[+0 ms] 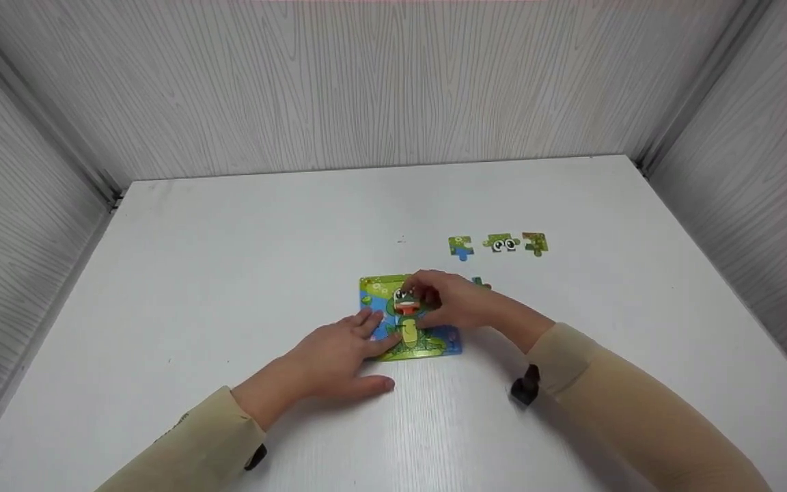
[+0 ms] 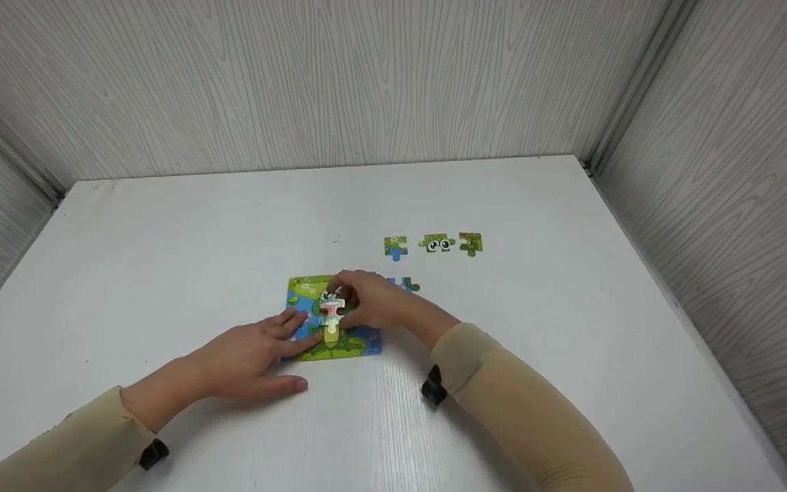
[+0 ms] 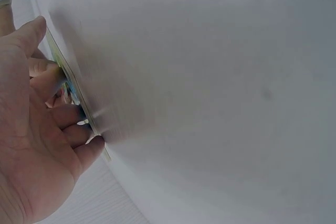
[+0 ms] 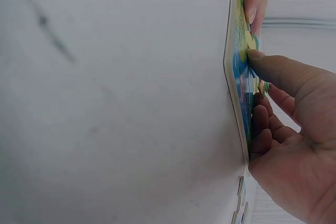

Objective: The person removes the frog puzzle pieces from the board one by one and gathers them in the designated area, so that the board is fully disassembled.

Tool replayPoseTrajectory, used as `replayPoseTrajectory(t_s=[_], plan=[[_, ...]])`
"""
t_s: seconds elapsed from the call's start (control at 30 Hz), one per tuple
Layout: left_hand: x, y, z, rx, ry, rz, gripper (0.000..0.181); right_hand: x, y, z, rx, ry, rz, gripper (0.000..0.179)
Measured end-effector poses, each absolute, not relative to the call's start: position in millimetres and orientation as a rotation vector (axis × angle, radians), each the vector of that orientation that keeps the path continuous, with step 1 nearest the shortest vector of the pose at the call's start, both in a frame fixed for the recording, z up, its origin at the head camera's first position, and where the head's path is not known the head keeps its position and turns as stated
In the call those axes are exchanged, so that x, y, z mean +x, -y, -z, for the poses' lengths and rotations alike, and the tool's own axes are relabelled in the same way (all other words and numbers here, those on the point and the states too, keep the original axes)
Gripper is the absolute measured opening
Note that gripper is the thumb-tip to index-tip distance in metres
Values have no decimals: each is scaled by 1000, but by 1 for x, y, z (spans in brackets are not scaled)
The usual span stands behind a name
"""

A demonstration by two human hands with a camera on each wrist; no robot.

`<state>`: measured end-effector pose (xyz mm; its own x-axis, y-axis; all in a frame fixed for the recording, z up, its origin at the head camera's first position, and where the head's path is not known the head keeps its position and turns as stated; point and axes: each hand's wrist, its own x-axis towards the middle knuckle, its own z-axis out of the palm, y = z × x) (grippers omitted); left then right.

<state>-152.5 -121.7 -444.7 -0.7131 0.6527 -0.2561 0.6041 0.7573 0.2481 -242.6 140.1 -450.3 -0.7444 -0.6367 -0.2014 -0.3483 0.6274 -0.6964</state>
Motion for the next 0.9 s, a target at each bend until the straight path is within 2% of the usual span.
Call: replayPoseTrajectory(t_s=[0.4, 0.9], plan=[[-153, 123, 445, 1007, -2637, -231, 74, -245, -142, 449, -921, -2416, 891, 57], [-153, 122, 445, 984, -2632, -228, 75, -245, -145, 447, -860, -2437, 964, 56]])
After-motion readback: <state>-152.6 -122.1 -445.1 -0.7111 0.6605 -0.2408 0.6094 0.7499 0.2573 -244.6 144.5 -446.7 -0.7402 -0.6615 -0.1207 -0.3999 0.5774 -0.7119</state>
